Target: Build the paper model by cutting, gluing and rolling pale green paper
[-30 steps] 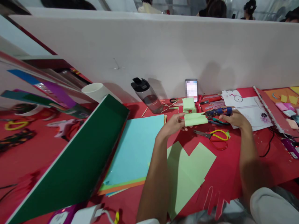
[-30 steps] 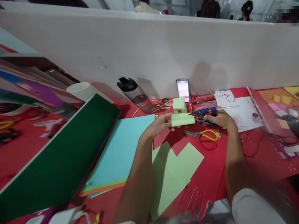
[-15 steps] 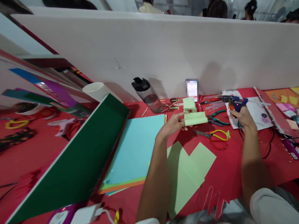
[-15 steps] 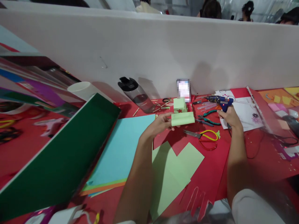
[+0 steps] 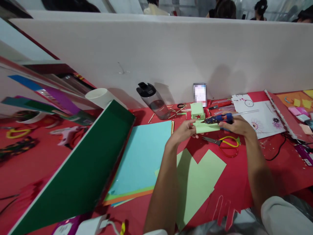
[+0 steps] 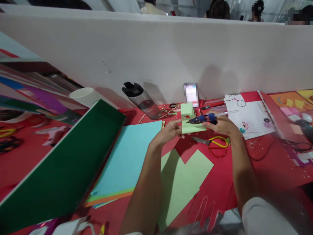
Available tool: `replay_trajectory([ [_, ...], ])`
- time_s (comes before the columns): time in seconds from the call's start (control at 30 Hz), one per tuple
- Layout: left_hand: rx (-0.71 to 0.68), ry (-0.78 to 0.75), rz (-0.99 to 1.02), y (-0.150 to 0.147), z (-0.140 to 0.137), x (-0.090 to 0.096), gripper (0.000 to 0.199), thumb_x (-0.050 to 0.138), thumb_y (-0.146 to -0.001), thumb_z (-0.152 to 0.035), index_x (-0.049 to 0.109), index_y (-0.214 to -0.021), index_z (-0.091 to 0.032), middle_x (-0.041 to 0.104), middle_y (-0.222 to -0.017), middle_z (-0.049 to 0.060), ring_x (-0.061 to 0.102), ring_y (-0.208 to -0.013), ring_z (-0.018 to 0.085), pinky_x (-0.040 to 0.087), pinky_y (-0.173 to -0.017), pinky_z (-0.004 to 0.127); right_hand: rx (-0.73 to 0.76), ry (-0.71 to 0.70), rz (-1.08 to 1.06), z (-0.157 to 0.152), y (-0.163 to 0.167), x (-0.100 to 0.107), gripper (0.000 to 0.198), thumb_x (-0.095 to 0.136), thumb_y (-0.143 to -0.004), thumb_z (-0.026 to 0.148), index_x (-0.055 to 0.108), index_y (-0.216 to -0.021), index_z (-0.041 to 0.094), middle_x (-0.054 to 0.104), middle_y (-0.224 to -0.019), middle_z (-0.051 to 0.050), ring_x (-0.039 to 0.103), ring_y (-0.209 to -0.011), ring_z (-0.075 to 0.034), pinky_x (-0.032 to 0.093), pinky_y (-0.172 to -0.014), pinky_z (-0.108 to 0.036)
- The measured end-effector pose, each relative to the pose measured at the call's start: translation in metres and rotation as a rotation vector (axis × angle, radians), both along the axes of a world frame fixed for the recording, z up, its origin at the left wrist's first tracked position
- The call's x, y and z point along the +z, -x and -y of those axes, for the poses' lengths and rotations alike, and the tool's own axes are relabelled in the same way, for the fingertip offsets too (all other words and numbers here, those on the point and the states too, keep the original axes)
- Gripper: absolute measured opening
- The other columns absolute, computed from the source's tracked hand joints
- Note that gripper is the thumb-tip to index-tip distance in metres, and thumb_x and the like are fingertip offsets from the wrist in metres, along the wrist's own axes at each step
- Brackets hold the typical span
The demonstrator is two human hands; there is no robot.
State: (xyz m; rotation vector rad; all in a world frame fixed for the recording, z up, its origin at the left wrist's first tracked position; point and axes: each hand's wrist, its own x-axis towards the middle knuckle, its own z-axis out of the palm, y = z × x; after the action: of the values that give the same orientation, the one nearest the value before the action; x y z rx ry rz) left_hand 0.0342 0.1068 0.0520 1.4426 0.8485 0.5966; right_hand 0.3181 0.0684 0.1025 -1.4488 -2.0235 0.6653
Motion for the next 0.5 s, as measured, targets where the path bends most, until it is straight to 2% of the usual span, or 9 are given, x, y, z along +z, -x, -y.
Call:
replay_trajectory([
  [0.27, -0.008, 0.006, -0.009, 0.0, -0.001, 0.002, 0.05, 0.072, -0.079, -0.022, 0.07, -0.129, -0.016, 0.08, -0.083, 0.005, 0.068, -0.059, 0.012, 0.051, -0.059, 0.023, -0.017, -0.021, 0.109, -0.002, 0.014, 0.001, 0.03, 0.065, -0.094, 0.055, 0.057, -0.084, 0.029, 0.069, -0.092, -0.003, 0.065, -0.084, -0.025, 0.051, -0.075, -0.04],
  [0.5, -0.005, 0.004, -0.005, -0.001, -0.001, 0.001, 0.05, 0.074, -0.08, -0.023, 0.069, -0.129, -0.016, 0.078, -0.078, 0.004, 0.067, -0.058, 0.013, 0.05, -0.058, 0.023, -0.038, -0.038, 0.138, -0.003, 0.02, -0.001, 0.036, 0.065, -0.093, 0.063, 0.059, -0.083, 0.029, 0.068, -0.085, -0.003, 0.064, -0.082, -0.025, 0.048, -0.067, -0.038],
])
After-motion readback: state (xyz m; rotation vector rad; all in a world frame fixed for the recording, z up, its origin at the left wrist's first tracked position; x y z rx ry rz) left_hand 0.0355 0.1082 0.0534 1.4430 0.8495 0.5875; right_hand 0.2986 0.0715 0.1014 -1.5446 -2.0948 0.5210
